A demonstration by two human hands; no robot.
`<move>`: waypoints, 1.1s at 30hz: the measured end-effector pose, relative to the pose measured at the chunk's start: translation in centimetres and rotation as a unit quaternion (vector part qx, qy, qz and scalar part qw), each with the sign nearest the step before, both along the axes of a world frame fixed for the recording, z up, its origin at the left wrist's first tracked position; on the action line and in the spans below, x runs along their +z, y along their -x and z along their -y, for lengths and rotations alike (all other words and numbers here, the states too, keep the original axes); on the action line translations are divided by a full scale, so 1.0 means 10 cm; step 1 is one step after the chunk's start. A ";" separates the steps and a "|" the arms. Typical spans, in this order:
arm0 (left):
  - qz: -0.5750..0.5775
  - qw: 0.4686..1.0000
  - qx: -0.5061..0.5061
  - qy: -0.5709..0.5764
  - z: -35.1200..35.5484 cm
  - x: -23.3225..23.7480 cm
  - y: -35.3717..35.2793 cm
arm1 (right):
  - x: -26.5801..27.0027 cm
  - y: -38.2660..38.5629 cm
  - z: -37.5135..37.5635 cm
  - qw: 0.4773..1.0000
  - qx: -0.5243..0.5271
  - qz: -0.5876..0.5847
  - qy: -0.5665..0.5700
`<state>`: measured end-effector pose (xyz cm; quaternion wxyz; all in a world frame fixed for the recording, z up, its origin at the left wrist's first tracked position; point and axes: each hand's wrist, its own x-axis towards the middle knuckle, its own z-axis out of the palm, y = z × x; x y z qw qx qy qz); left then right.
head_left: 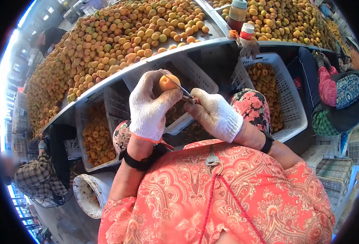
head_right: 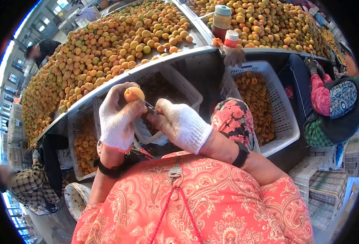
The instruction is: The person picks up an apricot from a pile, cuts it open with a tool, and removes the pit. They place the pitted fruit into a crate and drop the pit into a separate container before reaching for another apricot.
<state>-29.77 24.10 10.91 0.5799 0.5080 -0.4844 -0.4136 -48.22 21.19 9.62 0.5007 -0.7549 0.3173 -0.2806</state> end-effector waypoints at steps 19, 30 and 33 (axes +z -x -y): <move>0.049 0.994 0.038 0.089 0.26 -0.28 0.09 | -0.09 -0.09 0.01 0.997 -0.074 0.004 -0.009; -0.334 0.938 -0.027 -0.091 0.22 -0.32 0.29 | -0.38 -0.17 0.09 0.988 -0.125 -0.041 0.077; -0.311 0.945 -0.016 -0.097 0.27 -0.36 0.29 | -0.39 -0.20 0.08 0.983 -0.146 0.029 0.106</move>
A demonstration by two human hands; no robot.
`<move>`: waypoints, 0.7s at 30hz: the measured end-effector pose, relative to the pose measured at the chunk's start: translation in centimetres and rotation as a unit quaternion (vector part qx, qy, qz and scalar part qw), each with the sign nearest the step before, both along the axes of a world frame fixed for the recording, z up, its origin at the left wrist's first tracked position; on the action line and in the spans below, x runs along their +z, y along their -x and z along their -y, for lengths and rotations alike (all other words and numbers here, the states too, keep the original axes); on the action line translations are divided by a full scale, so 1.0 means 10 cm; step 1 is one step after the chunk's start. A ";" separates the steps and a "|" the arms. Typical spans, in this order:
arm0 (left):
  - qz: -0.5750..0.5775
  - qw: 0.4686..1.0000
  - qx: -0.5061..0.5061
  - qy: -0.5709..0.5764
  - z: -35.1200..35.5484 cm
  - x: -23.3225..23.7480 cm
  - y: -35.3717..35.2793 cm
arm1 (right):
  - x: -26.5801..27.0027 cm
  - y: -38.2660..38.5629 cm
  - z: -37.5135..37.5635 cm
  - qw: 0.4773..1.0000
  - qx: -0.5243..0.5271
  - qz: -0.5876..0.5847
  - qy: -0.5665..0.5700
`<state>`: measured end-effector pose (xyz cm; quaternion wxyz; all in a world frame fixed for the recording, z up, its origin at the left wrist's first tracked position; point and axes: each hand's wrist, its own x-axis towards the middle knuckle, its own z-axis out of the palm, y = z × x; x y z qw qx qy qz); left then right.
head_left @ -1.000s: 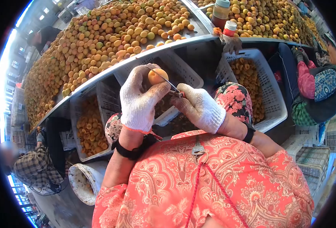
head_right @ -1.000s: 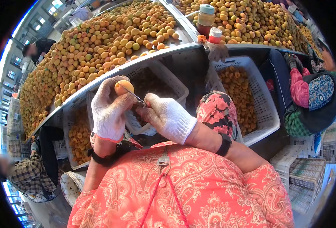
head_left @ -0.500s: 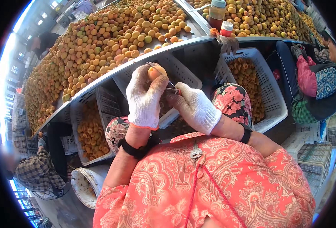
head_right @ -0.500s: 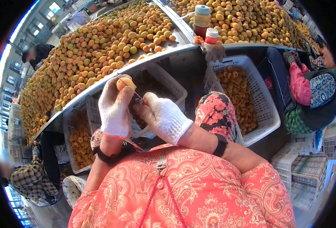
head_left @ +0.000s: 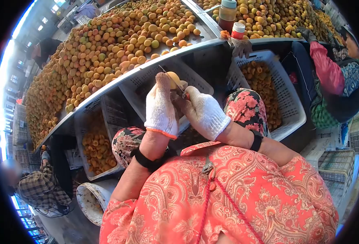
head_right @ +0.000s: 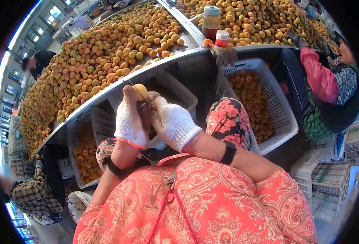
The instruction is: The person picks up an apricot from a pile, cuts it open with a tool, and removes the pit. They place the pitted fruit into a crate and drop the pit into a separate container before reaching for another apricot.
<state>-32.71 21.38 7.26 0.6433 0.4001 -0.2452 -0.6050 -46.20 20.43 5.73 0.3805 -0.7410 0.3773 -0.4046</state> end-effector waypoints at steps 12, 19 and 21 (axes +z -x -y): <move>0.029 0.996 0.036 0.075 0.02 -0.12 0.03 | -0.02 -0.02 0.01 1.000 -0.001 -0.015 -0.022; 0.299 0.948 0.020 0.105 0.06 0.03 -0.10 | 0.13 0.03 0.04 0.996 -0.001 0.019 -0.092; 0.272 0.956 0.048 0.100 0.08 -0.04 -0.08 | 0.06 0.05 0.04 0.996 0.015 -0.018 -0.086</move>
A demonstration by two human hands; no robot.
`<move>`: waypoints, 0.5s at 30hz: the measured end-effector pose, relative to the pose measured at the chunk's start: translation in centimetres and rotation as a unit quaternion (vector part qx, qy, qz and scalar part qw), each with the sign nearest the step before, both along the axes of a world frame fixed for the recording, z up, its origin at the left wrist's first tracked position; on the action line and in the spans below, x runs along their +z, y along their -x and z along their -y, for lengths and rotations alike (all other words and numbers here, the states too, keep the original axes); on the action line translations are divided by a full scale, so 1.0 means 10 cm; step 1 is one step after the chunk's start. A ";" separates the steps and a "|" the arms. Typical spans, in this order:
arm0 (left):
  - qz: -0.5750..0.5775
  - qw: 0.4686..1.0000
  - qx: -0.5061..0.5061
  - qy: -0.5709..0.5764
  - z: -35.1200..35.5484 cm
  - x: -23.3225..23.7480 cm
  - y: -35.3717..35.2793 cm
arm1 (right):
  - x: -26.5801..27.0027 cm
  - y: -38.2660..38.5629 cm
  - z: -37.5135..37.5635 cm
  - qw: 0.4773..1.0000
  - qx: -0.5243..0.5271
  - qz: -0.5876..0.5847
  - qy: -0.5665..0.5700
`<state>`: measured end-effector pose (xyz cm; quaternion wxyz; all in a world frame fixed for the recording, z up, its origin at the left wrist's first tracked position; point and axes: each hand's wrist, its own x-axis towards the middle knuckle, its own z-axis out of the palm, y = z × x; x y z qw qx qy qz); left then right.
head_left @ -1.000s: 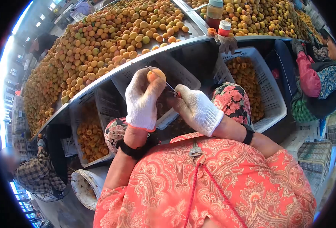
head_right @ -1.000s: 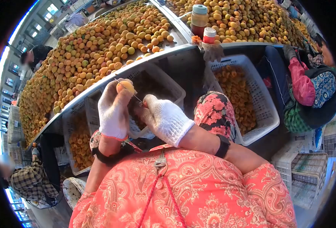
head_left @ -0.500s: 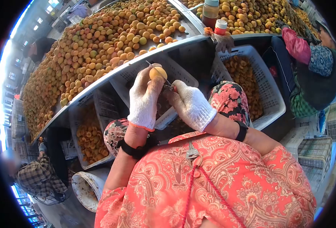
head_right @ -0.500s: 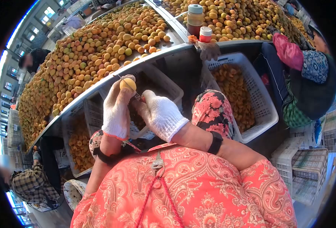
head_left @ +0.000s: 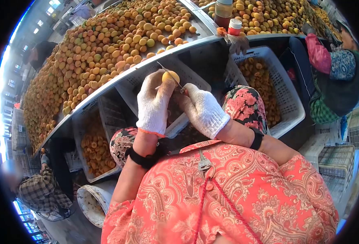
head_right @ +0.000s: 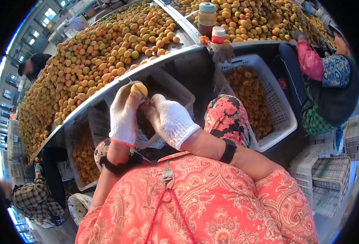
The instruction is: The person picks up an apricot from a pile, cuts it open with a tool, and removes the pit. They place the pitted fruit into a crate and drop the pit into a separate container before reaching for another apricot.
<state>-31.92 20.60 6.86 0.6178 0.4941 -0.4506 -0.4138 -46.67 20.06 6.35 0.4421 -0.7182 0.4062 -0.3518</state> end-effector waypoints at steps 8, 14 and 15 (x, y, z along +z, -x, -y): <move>-0.251 0.967 -0.016 -0.048 0.08 -0.16 0.09 | -0.13 -0.09 0.06 0.997 -0.035 -0.026 0.057; 0.037 0.999 -0.004 0.006 0.09 -0.21 0.04 | -0.10 -0.05 0.04 0.999 -0.032 -0.005 0.035; 0.007 1.000 -0.006 0.002 0.10 -0.22 0.04 | -0.09 -0.06 0.04 0.999 -0.033 -0.005 0.030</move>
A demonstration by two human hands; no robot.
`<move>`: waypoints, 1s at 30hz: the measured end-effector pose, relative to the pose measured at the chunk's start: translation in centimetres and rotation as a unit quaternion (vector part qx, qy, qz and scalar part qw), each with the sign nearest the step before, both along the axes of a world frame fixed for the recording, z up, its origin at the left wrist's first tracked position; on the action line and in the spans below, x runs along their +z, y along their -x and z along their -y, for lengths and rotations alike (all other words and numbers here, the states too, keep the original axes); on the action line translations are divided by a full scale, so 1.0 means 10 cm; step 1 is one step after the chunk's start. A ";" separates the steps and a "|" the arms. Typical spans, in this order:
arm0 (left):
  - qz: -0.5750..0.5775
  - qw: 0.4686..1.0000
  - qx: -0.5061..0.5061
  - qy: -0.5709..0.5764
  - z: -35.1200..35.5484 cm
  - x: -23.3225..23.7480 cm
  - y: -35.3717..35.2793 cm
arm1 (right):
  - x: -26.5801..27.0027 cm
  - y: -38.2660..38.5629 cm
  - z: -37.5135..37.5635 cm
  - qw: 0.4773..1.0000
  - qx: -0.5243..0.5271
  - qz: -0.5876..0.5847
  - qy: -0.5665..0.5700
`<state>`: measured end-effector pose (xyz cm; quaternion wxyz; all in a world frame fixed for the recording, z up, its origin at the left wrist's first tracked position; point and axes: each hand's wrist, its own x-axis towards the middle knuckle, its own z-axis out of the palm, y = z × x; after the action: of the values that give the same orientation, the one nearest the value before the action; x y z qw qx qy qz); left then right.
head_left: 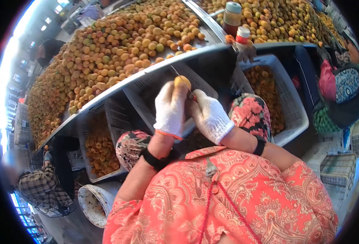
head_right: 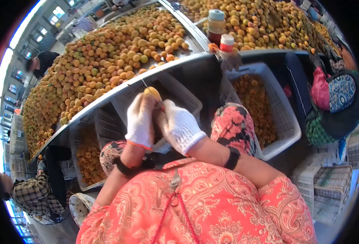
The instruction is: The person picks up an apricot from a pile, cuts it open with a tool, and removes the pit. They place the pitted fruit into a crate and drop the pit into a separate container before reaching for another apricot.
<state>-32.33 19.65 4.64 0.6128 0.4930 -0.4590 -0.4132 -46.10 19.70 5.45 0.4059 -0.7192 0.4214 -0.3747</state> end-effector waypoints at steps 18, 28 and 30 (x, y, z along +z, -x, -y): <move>0.014 0.998 -0.069 -0.001 -0.23 0.22 0.05 | 0.37 0.07 0.11 0.986 -0.040 0.119 0.110; 0.097 0.987 -0.081 0.103 -0.44 0.26 0.02 | 0.54 0.03 0.09 0.998 0.001 0.060 0.026; 0.027 0.991 -0.086 0.095 -0.46 0.31 0.04 | 0.49 -0.03 0.12 0.995 0.023 0.094 -0.019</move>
<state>-32.77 24.21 7.77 0.6068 0.4021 -0.5531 -0.4052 -45.84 18.45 10.32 0.4660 -0.6828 0.3716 -0.4226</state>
